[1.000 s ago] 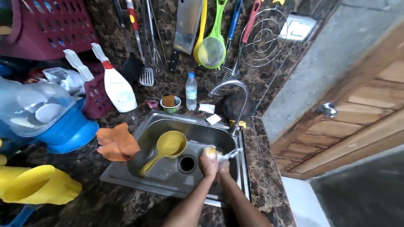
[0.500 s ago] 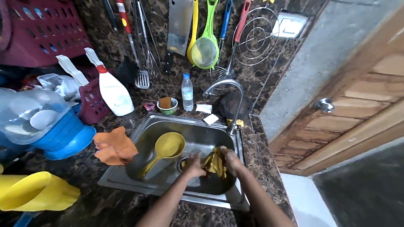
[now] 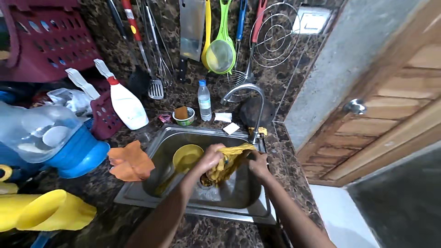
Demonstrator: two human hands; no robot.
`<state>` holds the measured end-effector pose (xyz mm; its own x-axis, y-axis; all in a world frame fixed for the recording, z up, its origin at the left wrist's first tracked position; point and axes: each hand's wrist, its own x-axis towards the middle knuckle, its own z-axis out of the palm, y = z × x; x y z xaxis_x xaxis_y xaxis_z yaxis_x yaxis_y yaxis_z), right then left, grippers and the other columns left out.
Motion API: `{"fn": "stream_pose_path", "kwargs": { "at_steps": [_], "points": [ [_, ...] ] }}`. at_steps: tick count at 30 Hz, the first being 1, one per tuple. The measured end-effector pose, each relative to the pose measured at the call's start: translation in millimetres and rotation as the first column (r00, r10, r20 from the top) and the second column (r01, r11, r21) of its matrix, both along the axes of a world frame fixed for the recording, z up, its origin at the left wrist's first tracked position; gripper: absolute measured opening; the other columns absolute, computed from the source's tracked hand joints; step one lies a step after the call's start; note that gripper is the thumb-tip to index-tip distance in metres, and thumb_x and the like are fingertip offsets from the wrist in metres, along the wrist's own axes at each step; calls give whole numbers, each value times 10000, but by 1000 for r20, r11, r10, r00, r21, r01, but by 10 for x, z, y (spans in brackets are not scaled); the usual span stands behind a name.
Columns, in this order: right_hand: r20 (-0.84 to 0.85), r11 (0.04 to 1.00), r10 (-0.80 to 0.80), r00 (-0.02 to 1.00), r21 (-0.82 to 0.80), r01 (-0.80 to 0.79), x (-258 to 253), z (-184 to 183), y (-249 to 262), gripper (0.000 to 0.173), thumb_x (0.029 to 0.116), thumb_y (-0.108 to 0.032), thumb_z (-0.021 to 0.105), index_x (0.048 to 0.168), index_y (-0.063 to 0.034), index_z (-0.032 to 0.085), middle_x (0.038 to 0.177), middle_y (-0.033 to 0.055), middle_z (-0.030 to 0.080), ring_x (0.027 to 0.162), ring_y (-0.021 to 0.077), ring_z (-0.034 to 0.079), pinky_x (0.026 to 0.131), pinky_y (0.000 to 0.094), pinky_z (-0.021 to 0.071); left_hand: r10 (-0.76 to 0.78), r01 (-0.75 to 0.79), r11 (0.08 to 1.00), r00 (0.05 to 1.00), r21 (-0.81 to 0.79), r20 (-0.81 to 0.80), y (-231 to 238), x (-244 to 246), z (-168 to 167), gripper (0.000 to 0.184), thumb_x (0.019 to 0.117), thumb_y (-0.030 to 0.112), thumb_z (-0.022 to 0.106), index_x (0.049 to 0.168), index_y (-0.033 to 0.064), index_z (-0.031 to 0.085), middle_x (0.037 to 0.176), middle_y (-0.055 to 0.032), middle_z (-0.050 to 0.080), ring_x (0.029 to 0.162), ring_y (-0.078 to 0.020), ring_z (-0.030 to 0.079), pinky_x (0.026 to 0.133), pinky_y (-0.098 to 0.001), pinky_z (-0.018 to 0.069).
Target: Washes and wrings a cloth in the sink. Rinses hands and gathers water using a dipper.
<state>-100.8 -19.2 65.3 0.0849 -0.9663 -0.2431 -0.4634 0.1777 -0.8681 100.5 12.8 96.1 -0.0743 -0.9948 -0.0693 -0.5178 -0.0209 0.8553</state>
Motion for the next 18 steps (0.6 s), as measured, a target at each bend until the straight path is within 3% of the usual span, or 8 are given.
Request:
{"fn": "stream_pose_path", "kwargs": {
  "at_steps": [2,5,6,8,11,13,15,18],
  "points": [
    [60,983,103,993,-158,-92,-49,-198,14,701,859,-51,771,1484,-37,455,1629,271,237,1447,406,376,1122,538,421,-49,43,996,996,-82,-75,-73,82,89,293,947,-88,464,1154,-78,671,1259,-233,611,1162,-327,581,999,-512,463],
    [102,938,233,967,-284,-196,-112,-247,6,867,835,13,781,1524,7,256,1408,266,519,1259,341,575,1032,489,502,-11,-12,991,985,-132,-172,-100,185,294,316,909,-70,423,1122,-96,656,1167,-218,633,1071,-277,594,931,-479,481],
    [72,932,252,965,-287,-222,-140,-198,7,817,841,23,771,1477,7,259,1278,259,576,1131,329,631,946,485,538,29,-59,988,978,-139,-208,-92,206,354,316,905,-54,411,1109,-80,651,1081,-183,645,989,-228,597,870,-443,489],
    [-65,907,309,949,-279,-315,-218,-106,-14,712,883,19,716,1437,27,269,1044,243,610,927,341,653,830,508,549,85,-124,984,958,-130,-272,-61,258,457,320,958,-34,419,1190,-89,632,1104,-195,641,996,-221,590,891,-437,485],
    [-347,890,313,884,-217,-401,-335,35,-6,640,893,49,679,1460,50,383,1178,314,643,1097,455,653,970,602,513,41,-81,982,974,-173,-224,-31,335,361,224,971,-25,545,1163,-69,651,1085,-174,665,974,-202,629,889,-411,525],
    [-410,931,261,874,-134,-341,-425,92,-6,411,947,15,635,1344,84,557,1236,329,628,1173,473,614,1031,609,467,-47,34,988,995,-148,-84,20,419,214,236,963,24,624,1183,-36,683,1172,-174,653,1070,-240,630,959,-441,518],
    [-238,972,187,953,-93,-214,-545,41,-38,245,1035,-66,516,1185,77,648,1093,249,667,1022,344,655,919,515,523,-113,121,990,987,-66,115,52,523,64,270,962,122,690,1206,12,718,1250,-198,625,1194,-338,571,1031,-548,450],
    [184,991,132,974,-5,-133,-590,34,-13,295,1099,-154,416,1120,50,628,935,90,638,823,121,606,773,318,526,-74,46,995,924,84,375,93,569,-88,256,946,173,728,1184,83,757,1338,-202,592,1343,-417,440,1092,-677,299]
  ]
}}
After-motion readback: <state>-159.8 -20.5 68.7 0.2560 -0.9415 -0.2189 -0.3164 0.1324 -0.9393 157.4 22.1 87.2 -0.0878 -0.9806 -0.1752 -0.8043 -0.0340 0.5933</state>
